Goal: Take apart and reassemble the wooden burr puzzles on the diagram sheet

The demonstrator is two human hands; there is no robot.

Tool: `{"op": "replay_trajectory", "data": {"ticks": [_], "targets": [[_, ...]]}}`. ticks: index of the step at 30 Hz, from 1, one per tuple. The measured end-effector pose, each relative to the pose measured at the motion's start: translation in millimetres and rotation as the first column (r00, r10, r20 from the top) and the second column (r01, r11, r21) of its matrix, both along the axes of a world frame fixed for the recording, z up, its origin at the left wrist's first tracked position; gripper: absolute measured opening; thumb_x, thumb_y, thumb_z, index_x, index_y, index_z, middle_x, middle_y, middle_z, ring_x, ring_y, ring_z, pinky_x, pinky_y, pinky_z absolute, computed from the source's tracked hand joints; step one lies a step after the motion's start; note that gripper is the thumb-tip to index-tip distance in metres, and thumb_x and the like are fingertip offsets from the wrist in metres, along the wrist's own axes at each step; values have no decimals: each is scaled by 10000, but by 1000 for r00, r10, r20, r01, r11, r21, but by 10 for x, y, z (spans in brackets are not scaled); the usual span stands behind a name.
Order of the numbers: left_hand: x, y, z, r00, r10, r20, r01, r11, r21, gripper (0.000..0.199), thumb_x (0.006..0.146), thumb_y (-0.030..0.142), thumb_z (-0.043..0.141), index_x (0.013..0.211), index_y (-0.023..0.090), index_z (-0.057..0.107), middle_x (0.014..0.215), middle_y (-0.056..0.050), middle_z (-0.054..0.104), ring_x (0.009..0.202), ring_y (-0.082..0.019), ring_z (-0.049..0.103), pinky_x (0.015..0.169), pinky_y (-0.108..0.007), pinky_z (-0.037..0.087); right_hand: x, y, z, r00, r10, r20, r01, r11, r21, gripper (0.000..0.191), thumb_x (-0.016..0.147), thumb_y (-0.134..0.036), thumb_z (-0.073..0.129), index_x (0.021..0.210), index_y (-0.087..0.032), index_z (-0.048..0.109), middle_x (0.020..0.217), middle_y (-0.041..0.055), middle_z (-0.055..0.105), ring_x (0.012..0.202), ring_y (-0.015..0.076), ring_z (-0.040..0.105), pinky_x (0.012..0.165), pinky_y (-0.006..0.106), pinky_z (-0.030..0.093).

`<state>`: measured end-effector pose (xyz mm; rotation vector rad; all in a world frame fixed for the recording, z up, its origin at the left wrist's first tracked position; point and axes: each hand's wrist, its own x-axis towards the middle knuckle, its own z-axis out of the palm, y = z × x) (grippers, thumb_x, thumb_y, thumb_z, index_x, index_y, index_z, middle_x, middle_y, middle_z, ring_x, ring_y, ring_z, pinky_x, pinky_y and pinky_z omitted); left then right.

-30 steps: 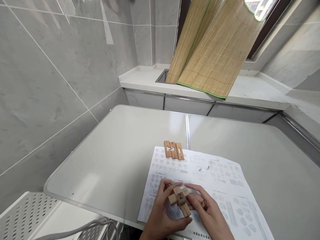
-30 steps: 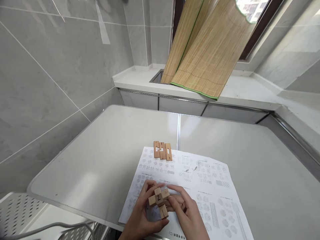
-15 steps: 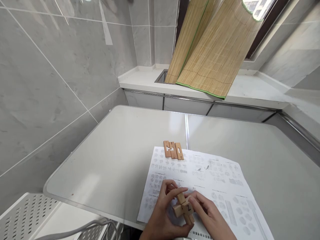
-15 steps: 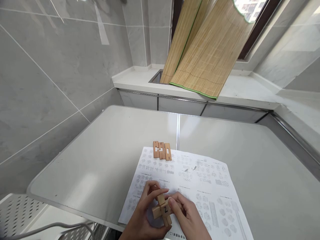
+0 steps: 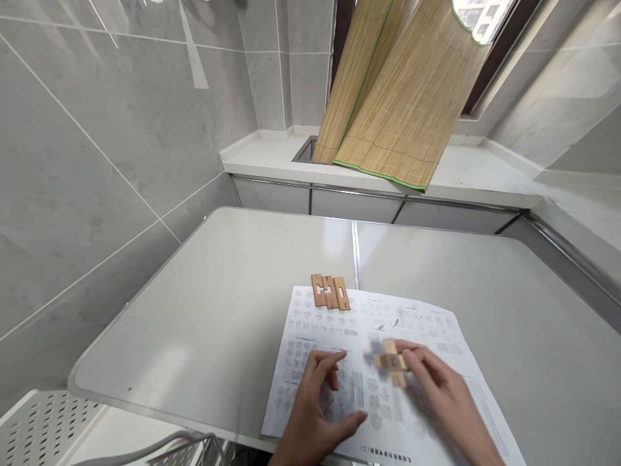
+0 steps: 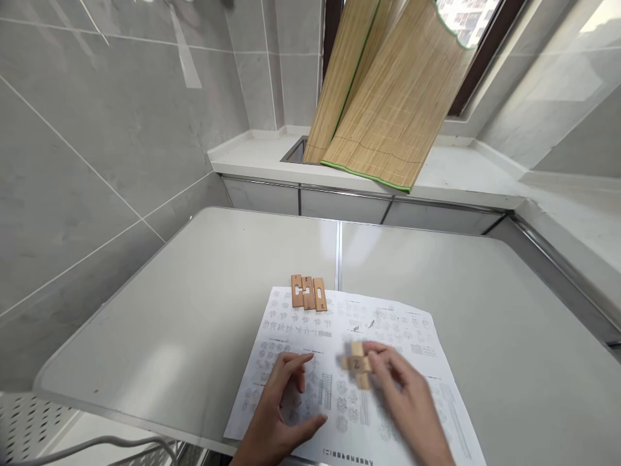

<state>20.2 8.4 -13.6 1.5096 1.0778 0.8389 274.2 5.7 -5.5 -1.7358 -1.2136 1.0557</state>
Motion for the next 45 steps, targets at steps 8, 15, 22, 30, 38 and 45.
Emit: {"op": "replay_trajectory", "data": {"ticks": [8, 15, 22, 30, 38, 45], "targets": [[33, 19, 12, 999, 40, -24, -39, 999, 31, 432, 858, 138, 719, 1252, 298, 639, 992, -9, 535, 883, -175, 579, 890, -327, 485, 1230, 357, -239, 778, -337, 531, 248, 940, 233, 475, 863, -675, 563, 718, -240, 685, 1213, 80, 758, 956, 315, 723, 824, 397, 483], [37, 31, 11, 999, 37, -32, -35, 998, 51, 303, 904, 177, 675, 1192, 272, 667, 979, -17, 583, 841, -168, 593, 841, -310, 495, 1548, 577, -382, 753, -342, 562, 266, 940, 215, 501, 895, -650, 518, 669, -235, 683, 1198, 128, 752, 842, 317, 731, 837, 463, 485], [52, 32, 5, 999, 20, -50, -17, 999, 48, 208, 948, 223, 625, 1151, 253, 665, 963, -24, 621, 818, -168, 600, 783, -289, 495, 1569, 524, -426, 761, -330, 558, 257, 944, 209, 543, 924, -661, 483, 786, -206, 746, 1175, 157, 763, 837, 320, 715, 796, 451, 516], [51, 33, 19, 998, 14, -63, -11, 999, 47, 172, 984, 288, 587, 1135, 245, 658, 942, -27, 632, 827, -177, 617, 776, -290, 498, 1574, 265, -412, 785, -361, 504, 352, 929, 117, 528, 881, -686, 516, 979, -226, 757, 1178, 110, 780, 917, 352, 732, 805, 456, 530], [57, 30, 36, 995, 1, -95, 4, 999, 51, 165, 1009, 322, 557, 1114, 244, 657, 907, -29, 641, 827, -183, 634, 783, -292, 510, 722, -402, -327, 796, -446, 410, 393, 895, 211, 484, 874, -658, 572, 1050, -241, 742, 1232, 107, 766, 1092, 350, 710, 619, 304, 548], [55, 25, 49, 992, -35, -125, 51, 990, 132, 157, 1002, 276, 553, 1092, 237, 675, 872, -35, 641, 768, -178, 622, 716, -269, 506, 214, -607, -496, 913, -335, 234, 281, 931, 235, 458, 873, -662, 632, 947, -230, 762, 1066, 105, 810, 1005, 312, 762, 729, 281, 628]]}}
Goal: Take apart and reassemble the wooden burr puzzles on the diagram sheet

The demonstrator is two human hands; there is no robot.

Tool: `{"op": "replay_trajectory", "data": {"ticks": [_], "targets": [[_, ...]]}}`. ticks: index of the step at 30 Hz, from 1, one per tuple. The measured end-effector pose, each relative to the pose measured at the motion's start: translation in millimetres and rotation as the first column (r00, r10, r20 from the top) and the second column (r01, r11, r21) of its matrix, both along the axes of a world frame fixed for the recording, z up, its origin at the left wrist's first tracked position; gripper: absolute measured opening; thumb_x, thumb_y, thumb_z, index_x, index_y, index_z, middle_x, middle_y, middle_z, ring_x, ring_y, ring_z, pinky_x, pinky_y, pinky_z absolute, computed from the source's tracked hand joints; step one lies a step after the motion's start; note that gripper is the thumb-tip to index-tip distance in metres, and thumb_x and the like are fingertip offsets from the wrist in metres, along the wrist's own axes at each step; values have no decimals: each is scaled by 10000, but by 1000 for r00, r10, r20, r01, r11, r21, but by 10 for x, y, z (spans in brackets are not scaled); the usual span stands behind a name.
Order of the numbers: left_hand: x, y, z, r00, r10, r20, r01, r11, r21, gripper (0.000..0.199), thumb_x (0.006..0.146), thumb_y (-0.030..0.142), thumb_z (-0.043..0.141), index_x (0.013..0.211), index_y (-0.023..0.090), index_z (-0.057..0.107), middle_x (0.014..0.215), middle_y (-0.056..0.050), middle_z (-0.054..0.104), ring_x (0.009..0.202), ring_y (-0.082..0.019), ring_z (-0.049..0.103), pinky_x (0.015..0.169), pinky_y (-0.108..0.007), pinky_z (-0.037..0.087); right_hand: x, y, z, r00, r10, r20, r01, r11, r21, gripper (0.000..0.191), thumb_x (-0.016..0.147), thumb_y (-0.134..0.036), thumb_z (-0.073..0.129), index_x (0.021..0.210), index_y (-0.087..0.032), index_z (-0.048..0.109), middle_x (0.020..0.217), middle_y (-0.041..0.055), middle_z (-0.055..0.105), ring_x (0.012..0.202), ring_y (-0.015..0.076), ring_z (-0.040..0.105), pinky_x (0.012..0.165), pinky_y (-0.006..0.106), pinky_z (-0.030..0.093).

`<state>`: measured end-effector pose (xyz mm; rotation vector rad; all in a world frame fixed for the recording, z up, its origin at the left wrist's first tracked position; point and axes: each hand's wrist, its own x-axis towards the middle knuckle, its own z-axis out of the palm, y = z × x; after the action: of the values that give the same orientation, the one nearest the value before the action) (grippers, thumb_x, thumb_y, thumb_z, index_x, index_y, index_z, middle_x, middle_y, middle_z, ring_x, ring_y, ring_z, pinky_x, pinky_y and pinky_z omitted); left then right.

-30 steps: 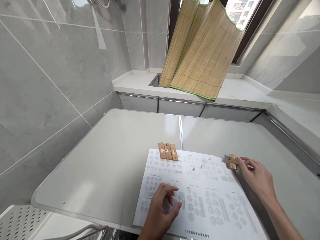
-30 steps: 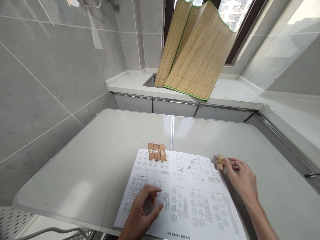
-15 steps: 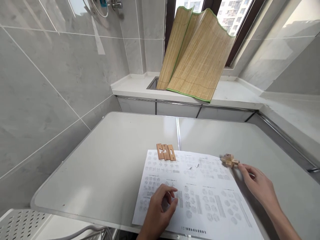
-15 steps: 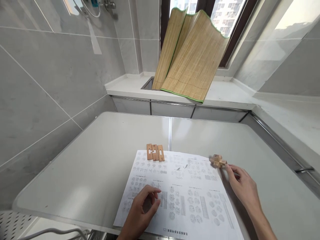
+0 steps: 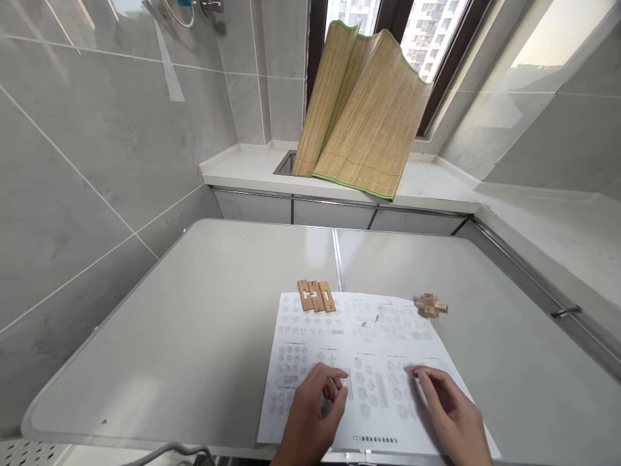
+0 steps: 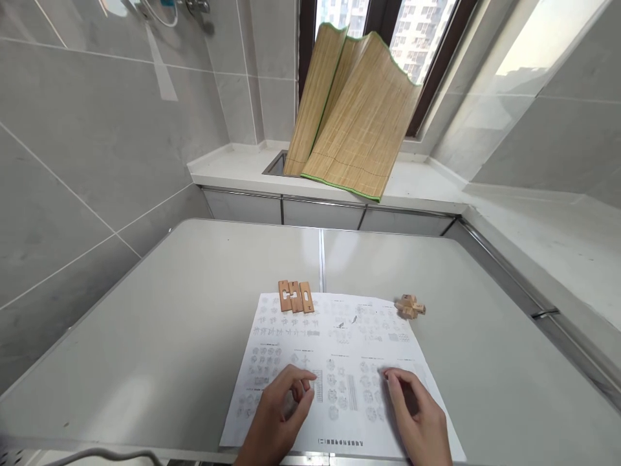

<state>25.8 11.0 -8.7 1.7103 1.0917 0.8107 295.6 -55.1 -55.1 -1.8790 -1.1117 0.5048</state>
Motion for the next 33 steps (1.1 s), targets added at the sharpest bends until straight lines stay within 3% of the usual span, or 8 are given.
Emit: {"op": "replay_trajectory", "data": {"ticks": [4, 8, 12, 24, 33], "targets": [[2, 0, -21, 1000, -27, -9, 27, 999, 28, 160, 999, 257, 549, 1082, 232, 684, 854, -36, 636, 749, -172, 623, 697, -257, 504, -102, -11, -28, 996, -84, 38, 84, 996, 4, 486, 886, -698, 591, 961, -249, 763, 1067, 91, 810, 1021, 312, 750, 632, 262, 604], [13, 10, -42, 1000, -23, -21, 24, 999, 43, 156, 1001, 284, 560, 1067, 232, 691, 835, -31, 637, 730, -168, 620, 676, -251, 497, -117, -23, -16, 994, -66, 87, 67, 998, -10, 486, 878, -703, 598, 907, -246, 761, 994, 84, 816, 922, 293, 765, 647, 267, 595], [23, 28, -33, 1000, 15, -19, -15, 1000, 15, 200, 1013, 349, 559, 1096, 231, 698, 824, -24, 641, 746, -175, 630, 682, -251, 509, -93, -17, -19, 981, -151, 119, 147, 988, 40, 498, 911, -693, 549, 895, -234, 742, 959, 89, 814, 870, 275, 760, 665, 275, 576], [27, 81, -137, 997, 66, -38, -66, 998, 8, 325, 989, 508, 576, 1059, 228, 725, 795, -30, 678, 734, -193, 659, 659, -262, 548, -184, 41, 84, 990, -142, -22, 143, 988, 60, 418, 931, -620, 546, 860, -236, 696, 843, 52, 774, 766, 239, 710, 654, 266, 528], [7, 65, -131, 995, 32, -96, -34, 999, -18, 300, 1016, 478, 547, 1077, 237, 715, 845, -40, 692, 783, -203, 666, 735, -286, 544, -173, 41, 44, 993, -120, -20, 120, 993, 19, 419, 921, -629, 536, 851, -252, 704, 823, 41, 760, 757, 242, 698, 623, 271, 505]]}}
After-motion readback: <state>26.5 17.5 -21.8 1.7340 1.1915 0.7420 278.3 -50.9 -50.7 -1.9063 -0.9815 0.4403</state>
